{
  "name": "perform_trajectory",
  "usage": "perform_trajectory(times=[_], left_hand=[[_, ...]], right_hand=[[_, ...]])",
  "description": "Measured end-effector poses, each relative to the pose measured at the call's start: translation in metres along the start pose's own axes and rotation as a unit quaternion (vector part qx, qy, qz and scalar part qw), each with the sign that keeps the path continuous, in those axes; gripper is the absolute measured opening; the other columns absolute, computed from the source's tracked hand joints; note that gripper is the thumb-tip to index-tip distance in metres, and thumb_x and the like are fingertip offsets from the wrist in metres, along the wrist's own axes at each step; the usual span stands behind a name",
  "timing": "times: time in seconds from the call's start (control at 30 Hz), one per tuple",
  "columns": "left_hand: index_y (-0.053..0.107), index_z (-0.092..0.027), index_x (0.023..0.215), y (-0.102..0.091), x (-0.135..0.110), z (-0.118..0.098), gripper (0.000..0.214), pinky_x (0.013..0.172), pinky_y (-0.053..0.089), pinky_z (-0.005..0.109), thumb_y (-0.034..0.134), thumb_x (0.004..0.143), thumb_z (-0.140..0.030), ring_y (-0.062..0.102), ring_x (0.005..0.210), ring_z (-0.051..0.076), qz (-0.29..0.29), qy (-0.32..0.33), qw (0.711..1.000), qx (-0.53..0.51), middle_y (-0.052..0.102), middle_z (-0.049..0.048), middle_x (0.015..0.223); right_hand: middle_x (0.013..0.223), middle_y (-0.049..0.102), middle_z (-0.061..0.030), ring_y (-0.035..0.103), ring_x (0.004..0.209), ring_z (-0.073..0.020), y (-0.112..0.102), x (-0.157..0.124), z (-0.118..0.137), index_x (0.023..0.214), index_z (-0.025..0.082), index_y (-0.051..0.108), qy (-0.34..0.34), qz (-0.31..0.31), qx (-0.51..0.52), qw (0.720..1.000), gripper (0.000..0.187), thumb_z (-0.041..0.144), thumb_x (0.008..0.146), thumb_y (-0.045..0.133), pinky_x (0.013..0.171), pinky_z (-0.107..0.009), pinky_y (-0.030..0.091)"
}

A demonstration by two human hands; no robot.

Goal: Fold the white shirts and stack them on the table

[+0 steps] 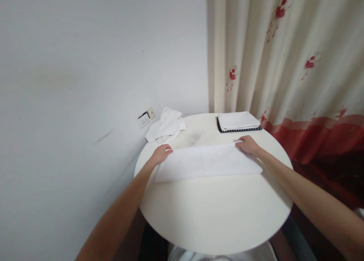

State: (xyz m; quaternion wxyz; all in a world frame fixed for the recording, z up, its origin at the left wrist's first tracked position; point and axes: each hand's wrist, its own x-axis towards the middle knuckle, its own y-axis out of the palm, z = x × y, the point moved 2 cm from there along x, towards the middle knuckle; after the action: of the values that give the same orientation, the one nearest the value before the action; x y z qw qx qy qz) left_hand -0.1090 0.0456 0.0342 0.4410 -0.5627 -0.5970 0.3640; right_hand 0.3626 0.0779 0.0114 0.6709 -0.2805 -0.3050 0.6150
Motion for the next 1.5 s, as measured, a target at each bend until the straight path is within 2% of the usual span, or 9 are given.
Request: perform_trajectory(times=[0.3, 0.63, 0.77, 0.87, 1.0, 1.13, 1.27, 1.4, 1.5], left_hand=[[0.069, -0.021, 0.096, -0.027, 0.015, -0.009, 0.02, 0.098, 0.044, 0.034, 0.055, 0.089, -0.033, 0.062, 0.11, 0.025, 0.015, 0.05, 0.998, 0.047, 0.072, 0.0075, 0.113], [0.068, -0.019, 0.109, -0.008, 0.001, -0.024, 0.024, 0.095, 0.046, 0.04, 0.057, 0.092, -0.031, 0.064, 0.112, 0.03, 0.031, -0.014, 0.993, 0.116, 0.069, 0.0137, 0.12], [0.056, -0.015, 0.135, -0.002, -0.013, -0.086, 0.043, 0.109, 0.038, 0.043, 0.052, 0.097, -0.034, 0.052, 0.131, 0.031, -0.019, 0.091, 0.99, 0.108, 0.056, 0.0179, 0.142], [0.046, -0.016, 0.147, 0.029, -0.028, -0.147, 0.054, 0.119, 0.027, 0.046, 0.042, 0.101, -0.043, 0.037, 0.145, 0.029, 0.017, 0.215, 0.975, 0.059, 0.043, 0.0159, 0.156], [0.033, -0.015, 0.156, 0.076, -0.046, -0.184, 0.06, 0.118, 0.023, 0.062, 0.031, 0.103, -0.045, 0.021, 0.152, 0.036, 0.087, 0.212, 0.97, 0.084, 0.026, 0.0151, 0.164], [0.033, -0.015, 0.156, 0.092, -0.056, -0.181, 0.055, 0.119, 0.025, 0.058, 0.024, 0.104, -0.032, 0.022, 0.152, 0.03, 0.033, 0.216, 0.967, 0.13, 0.029, 0.0132, 0.163], [0.033, -0.015, 0.156, 0.09, -0.06, -0.176, 0.055, 0.12, 0.028, 0.049, 0.023, 0.104, -0.027, 0.026, 0.151, 0.025, 0.006, 0.205, 0.967, 0.15, 0.034, 0.0102, 0.162], [0.037, -0.018, 0.155, 0.083, -0.064, -0.164, 0.054, 0.121, 0.028, 0.051, 0.024, 0.105, -0.033, 0.028, 0.15, 0.025, -0.009, 0.191, 0.97, 0.153, 0.033, 0.0069, 0.162], [0.038, -0.017, 0.154, 0.07, -0.071, -0.135, 0.055, 0.12, 0.028, 0.053, 0.027, 0.105, -0.039, 0.031, 0.149, 0.028, -0.01, 0.148, 0.974, 0.169, 0.034, 0.0091, 0.161]], right_hand=[[0.105, 0.075, -0.0111, 0.067, 0.101, -0.0237, -0.009, 0.002, 0.014, 0.101, 0.013, 0.075, -0.077, -0.063, -0.062, 0.993, 0.025, 0.024, 0.086, 0.057, 0.088, -0.026, 0.046], [0.115, 0.072, -0.0164, 0.067, 0.107, -0.0288, 0.012, -0.006, 0.016, 0.116, 0.016, 0.067, -0.016, -0.013, -0.194, 0.981, 0.031, 0.029, 0.093, 0.05, 0.085, -0.033, 0.047], [0.111, 0.072, -0.0169, 0.067, 0.103, -0.0295, 0.009, -0.012, 0.019, 0.117, 0.016, 0.065, -0.011, -0.001, -0.201, 0.98, 0.032, 0.03, 0.095, 0.047, 0.084, -0.035, 0.047], [0.117, 0.068, -0.0209, 0.062, 0.11, -0.0337, 0.001, -0.022, 0.03, 0.12, 0.011, 0.063, -0.04, -0.051, -0.228, 0.971, 0.034, 0.029, 0.096, 0.047, 0.089, -0.041, 0.046], [0.141, 0.053, -0.0221, 0.043, 0.133, -0.0351, 0.001, -0.046, 0.069, 0.134, 0.008, 0.055, -0.164, -0.171, -0.242, 0.941, 0.042, 0.024, 0.097, 0.044, 0.108, -0.046, 0.035], [0.151, 0.046, -0.0186, 0.036, 0.141, -0.0289, 0.043, -0.074, 0.107, 0.141, 0.008, 0.051, -0.241, -0.087, -0.203, 0.945, 0.046, 0.024, 0.1, 0.035, 0.115, -0.041, 0.028], [0.157, 0.04, -0.0162, 0.032, 0.147, -0.0268, 0.084, -0.094, 0.11, 0.15, 0.008, 0.042, -0.255, 0.021, -0.201, 0.945, 0.054, 0.03, 0.105, 0.022, 0.118, -0.044, 0.024], [0.161, 0.032, -0.018, 0.027, 0.15, -0.0309, 0.077, -0.097, 0.084, 0.153, 0.009, 0.039, -0.23, 0.048, -0.235, 0.943, 0.062, 0.044, 0.104, 0.026, 0.12, -0.05, 0.02], [0.163, 0.028, -0.0171, 0.023, 0.151, -0.031, 0.056, -0.097, 0.06, 0.155, 0.011, 0.037, -0.202, 0.047, -0.258, 0.944, 0.066, 0.051, 0.103, 0.024, 0.12, -0.053, 0.018]])
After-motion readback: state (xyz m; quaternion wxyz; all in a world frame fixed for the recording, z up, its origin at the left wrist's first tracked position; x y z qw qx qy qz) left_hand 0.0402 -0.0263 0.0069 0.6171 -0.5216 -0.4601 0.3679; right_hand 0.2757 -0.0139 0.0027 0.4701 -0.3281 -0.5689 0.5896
